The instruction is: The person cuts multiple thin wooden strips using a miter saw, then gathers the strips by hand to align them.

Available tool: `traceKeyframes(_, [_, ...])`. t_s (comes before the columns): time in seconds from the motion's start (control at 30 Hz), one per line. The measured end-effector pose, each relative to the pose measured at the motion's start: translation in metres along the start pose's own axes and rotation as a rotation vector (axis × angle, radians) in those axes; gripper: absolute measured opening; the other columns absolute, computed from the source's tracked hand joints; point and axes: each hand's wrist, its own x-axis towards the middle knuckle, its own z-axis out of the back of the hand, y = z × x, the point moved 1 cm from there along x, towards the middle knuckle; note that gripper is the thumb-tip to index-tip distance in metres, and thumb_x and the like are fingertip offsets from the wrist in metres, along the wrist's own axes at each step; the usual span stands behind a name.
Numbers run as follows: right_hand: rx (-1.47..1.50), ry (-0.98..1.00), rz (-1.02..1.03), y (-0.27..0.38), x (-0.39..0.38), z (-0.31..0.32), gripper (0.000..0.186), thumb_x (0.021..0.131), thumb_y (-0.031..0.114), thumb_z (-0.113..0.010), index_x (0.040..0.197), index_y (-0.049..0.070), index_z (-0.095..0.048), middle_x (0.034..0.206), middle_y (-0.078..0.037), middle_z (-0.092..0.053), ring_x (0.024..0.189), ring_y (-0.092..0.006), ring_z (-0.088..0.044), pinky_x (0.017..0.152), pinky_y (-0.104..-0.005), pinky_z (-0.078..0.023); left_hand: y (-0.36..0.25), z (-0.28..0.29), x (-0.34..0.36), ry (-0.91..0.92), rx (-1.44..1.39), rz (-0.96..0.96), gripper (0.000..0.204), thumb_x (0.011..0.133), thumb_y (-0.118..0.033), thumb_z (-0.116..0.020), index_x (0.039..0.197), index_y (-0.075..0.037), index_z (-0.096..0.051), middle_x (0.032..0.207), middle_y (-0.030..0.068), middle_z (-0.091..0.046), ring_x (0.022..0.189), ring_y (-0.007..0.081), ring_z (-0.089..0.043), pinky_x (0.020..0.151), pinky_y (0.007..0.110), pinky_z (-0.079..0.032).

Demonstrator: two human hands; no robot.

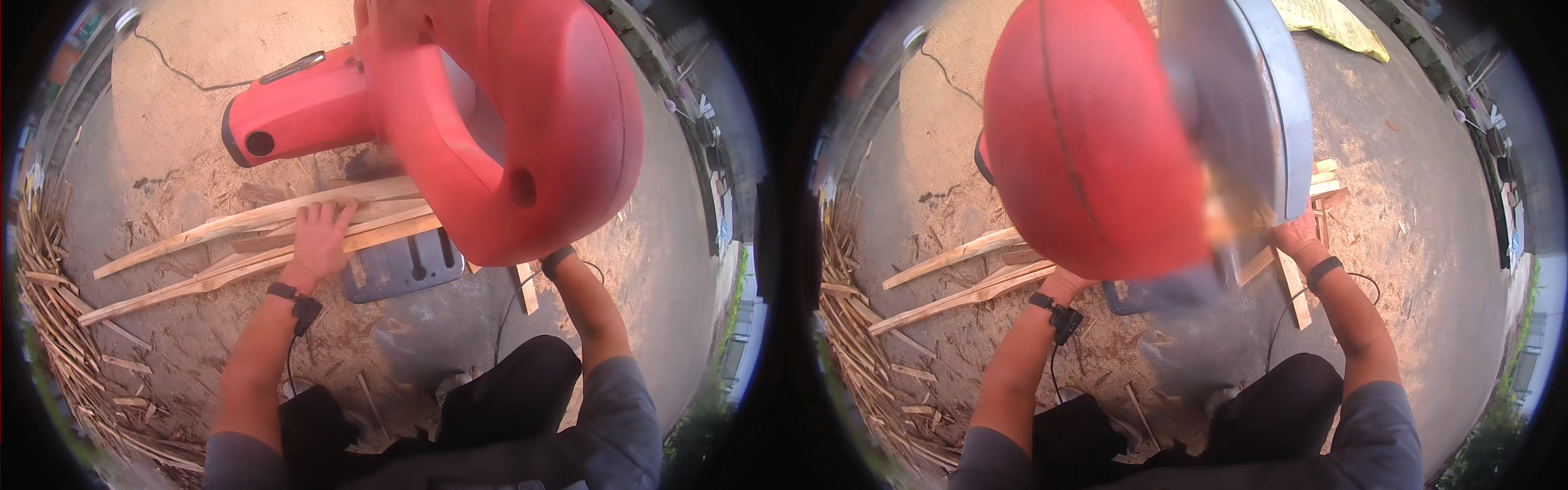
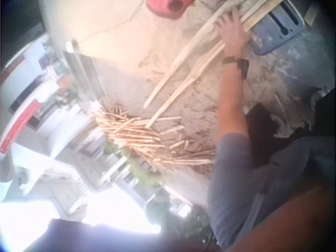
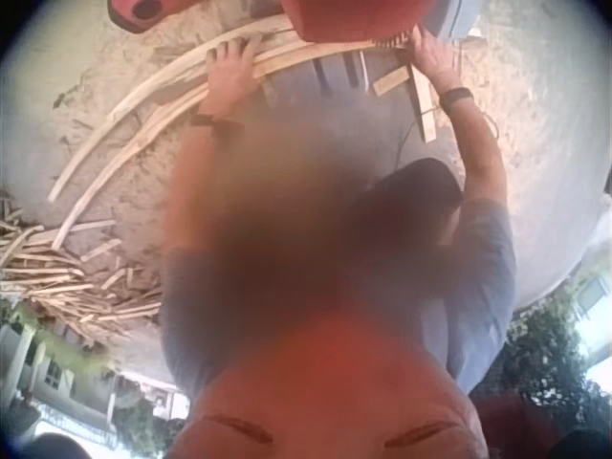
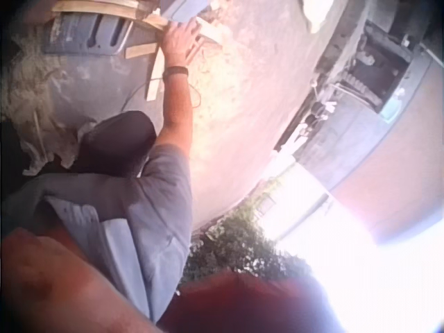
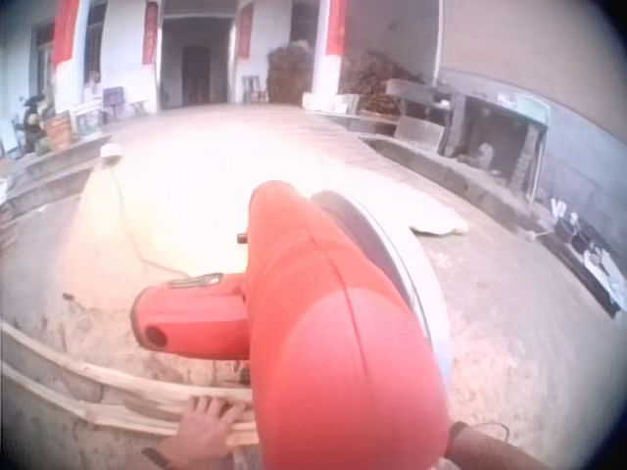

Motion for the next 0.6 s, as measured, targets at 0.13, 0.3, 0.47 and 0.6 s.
traceKeyframes(0.13, [-0.29, 0.088, 0.026, -0.001, -0.018, 0.004, 0.054, 0.079, 0.036, -0.066, 0.129, 0.018, -0.055, 0.128, -0.011, -0.058, 0.123, -0.0323, -0.049, 0.108, -0.0536, -0.029, 0.007, -0.009, -0.003, -0.048, 0.092, -0.016, 0.084, 0.059, -0.028, -0.082, 0.136, -0.013, -0.049, 0.116, 0.0137, -0.052, 0.107, 0.0326, -0.049, 0.097, 0.05, -0.035])
traceKeyframes(0.3, [0.012, -0.023, -0.118, -0.034, -0.074, 0.084, 0.059, 0.078, 0.021, -0.075, 0.13, 0.004, -0.053, 0.129, -0.02, -0.054, 0.126, -0.0382, -0.046, 0.107, -0.0492, -0.036, -0.025, 0.039, 0.013, 0.06, 0.116, 0.049, 0.089, 0.06, -0.045, -0.084, 0.136, -0.016, -0.049, 0.122, 0.014, -0.052, 0.115, 0.0347, -0.048, 0.107, 0.057, -0.028])
traceKeyframes(0.47, [0.093, -0.095, -0.355, -0.04, -0.129, 0.251, 0.034, 0.085, 0.004, -0.064, 0.118, -0.003, -0.059, 0.108, -0.016, -0.065, 0.095, -0.0255, -0.066, 0.085, -0.0342, -0.052, -0.024, 0.044, 0.012, 0.11, 0.069, 0.095, 0.09, 0.062, -0.049, -0.082, 0.137, -0.014, -0.047, 0.121, 0.0152, -0.05, 0.116, 0.0363, -0.045, 0.108, 0.056, -0.028])
traceKeyframes(0.6, [0.362, -0.137, -0.501, 0.024, -0.162, 0.313, 0.025, 0.088, 0.007, -0.062, 0.111, -0.004, -0.061, 0.097, -0.013, -0.066, 0.085, -0.0215, -0.069, 0.079, -0.0312, -0.054, -0.021, 0.042, 0.009, 0.127, 0.111, 0.105, 0.088, 0.065, -0.051, -0.079, 0.139, -0.016, -0.046, 0.124, 0.0148, -0.05, 0.119, 0.0357, -0.045, 0.108, 0.059, -0.027])
